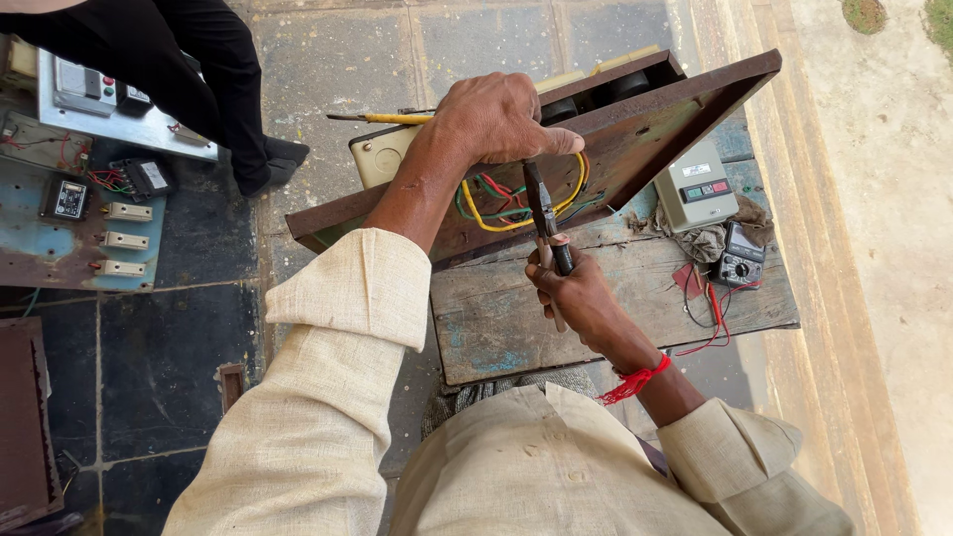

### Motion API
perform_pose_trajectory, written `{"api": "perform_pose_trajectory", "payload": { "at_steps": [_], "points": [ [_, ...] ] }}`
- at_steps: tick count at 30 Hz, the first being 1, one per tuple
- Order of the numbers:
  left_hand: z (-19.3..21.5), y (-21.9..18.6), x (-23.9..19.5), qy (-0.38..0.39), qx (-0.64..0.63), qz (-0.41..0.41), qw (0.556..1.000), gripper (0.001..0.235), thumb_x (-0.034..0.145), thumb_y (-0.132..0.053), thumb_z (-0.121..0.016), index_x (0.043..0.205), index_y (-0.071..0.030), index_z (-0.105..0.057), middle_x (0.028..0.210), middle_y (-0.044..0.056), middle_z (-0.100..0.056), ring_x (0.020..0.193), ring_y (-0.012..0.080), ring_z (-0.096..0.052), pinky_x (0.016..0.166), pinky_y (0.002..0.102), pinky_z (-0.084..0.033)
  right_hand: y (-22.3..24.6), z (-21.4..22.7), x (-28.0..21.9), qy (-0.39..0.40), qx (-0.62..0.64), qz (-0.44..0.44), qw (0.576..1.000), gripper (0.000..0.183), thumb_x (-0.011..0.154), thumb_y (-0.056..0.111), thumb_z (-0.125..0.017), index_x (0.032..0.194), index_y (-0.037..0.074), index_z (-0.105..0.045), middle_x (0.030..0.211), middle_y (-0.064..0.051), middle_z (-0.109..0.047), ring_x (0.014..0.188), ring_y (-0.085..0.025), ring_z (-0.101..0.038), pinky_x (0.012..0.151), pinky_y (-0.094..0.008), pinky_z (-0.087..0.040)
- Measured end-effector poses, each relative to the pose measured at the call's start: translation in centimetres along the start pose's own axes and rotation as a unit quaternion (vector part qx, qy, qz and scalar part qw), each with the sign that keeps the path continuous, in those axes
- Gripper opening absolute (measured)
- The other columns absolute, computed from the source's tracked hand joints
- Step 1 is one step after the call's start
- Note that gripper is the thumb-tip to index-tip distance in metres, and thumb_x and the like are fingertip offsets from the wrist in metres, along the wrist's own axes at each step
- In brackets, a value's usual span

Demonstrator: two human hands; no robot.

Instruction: The person repairs an electrical panel using pliers and a screwdriver to manipulate and secure wires within the unit.

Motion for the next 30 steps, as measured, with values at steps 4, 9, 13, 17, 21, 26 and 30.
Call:
{"api": "perform_pose_trajectory", "payload": {
  "at_steps": [4, 9, 13, 17, 21, 26, 30],
  "points": [
    [-0.2, 0.6, 0.5, -0.02, -0.002, -0.007, 1.0, 0.073, 0.065, -0.085, -0.076, 0.051, -0.015, -0.063, 0.046, 0.001, -0.054, 0.045, 0.0174, -0.054, 0.051, 0.04, -0.048, -0.6, -1.4, 1.5, -0.056, -0.026, 0.057, 0.996, 0.018, 0.096, 0.023, -0.069, 0.099, 0.008, -0.059, 0.065, 0.001, -0.054, 0.057, -0.01, -0.05, 0.051, -0.031, -0.043],
    [0.0, 1.3, 0.7, -0.085, -0.023, -0.029, 0.996, 0.071, 0.057, -0.084, -0.082, 0.053, -0.016, -0.066, 0.045, 0.003, -0.058, 0.046, 0.0187, -0.061, 0.053, 0.04, -0.051, -1.4, -3.4, 3.6, -0.115, -0.026, 0.18, 0.976, 0.018, 0.098, 0.017, -0.07, 0.1, 0.005, -0.056, 0.071, 0.001, -0.05, 0.064, -0.009, -0.044, 0.058, -0.028, -0.04],
    [0.3, 1.2, 0.4, -0.091, -0.022, -0.047, 0.995, 0.073, 0.059, -0.084, -0.082, 0.063, -0.012, -0.073, 0.055, 0.007, -0.063, 0.057, 0.0233, -0.066, 0.058, 0.044, -0.055, -1.7, -4.7, 4.9, -0.13, 0.029, 0.262, 0.956, 0.018, 0.097, 0.01, -0.066, 0.111, 0.005, -0.055, 0.086, 0.0, -0.056, 0.077, -0.008, -0.05, 0.067, -0.025, -0.046],
    [0.3, 1.8, 0.1, -0.031, -0.001, -0.009, 0.999, 0.071, 0.065, -0.081, -0.078, 0.06, -0.011, -0.072, 0.054, 0.008, -0.064, 0.054, 0.0238, -0.066, 0.062, 0.044, -0.055, -1.9, -5.2, 7.5, -0.167, 0.012, 0.332, 0.928, 0.016, 0.101, 0.008, -0.065, 0.113, 0.003, -0.055, 0.09, -0.007, -0.06, 0.079, -0.015, -0.054, 0.073, -0.029, -0.05],
    [0.8, 1.3, -0.4, -0.181, 0.01, -0.114, 0.977, 0.069, 0.064, -0.082, -0.084, 0.057, -0.015, -0.07, 0.045, 0.003, -0.058, 0.044, 0.0182, -0.06, 0.048, 0.04, -0.05, -1.2, -5.6, 9.8, -0.185, -0.004, 0.402, 0.897, 0.014, 0.103, 0.007, -0.063, 0.114, 0.003, -0.055, 0.093, -0.012, -0.061, 0.08, -0.021, -0.055, 0.077, -0.033, -0.05],
    [0.7, 2.5, 1.1, -0.03, 0.007, -0.018, 0.999, 0.072, 0.067, -0.083, -0.076, 0.051, -0.014, -0.062, 0.045, 0.003, -0.051, 0.044, 0.0172, -0.051, 0.047, 0.04, -0.045, -0.5, -4.6, 7.6, -0.141, -0.016, 0.34, 0.929, 0.019, 0.102, 0.01, -0.064, 0.117, 0.003, -0.055, 0.088, -0.01, -0.059, 0.077, -0.02, -0.055, 0.072, -0.033, -0.05],
    [-0.1, 1.4, 0.1, -0.041, -0.003, -0.043, 0.998, 0.075, 0.066, -0.086, -0.076, 0.05, -0.014, -0.062, 0.043, 0.003, -0.052, 0.042, 0.0165, -0.053, 0.046, 0.039, -0.047, -0.5, -2.7, 4.3, -0.086, -0.053, 0.243, 0.965, 0.03, 0.097, 0.01, -0.062, 0.124, 0.004, -0.053, 0.08, -0.009, -0.057, 0.072, -0.017, -0.053, 0.068, -0.032, -0.049]
  ]
}}
Point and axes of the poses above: each hand's wrist, its own x-axis towards the middle knuckle, its own z-axis out of the back of the hand, y = z × x, the point moved 5 cm from there along x, towards the middle knuckle
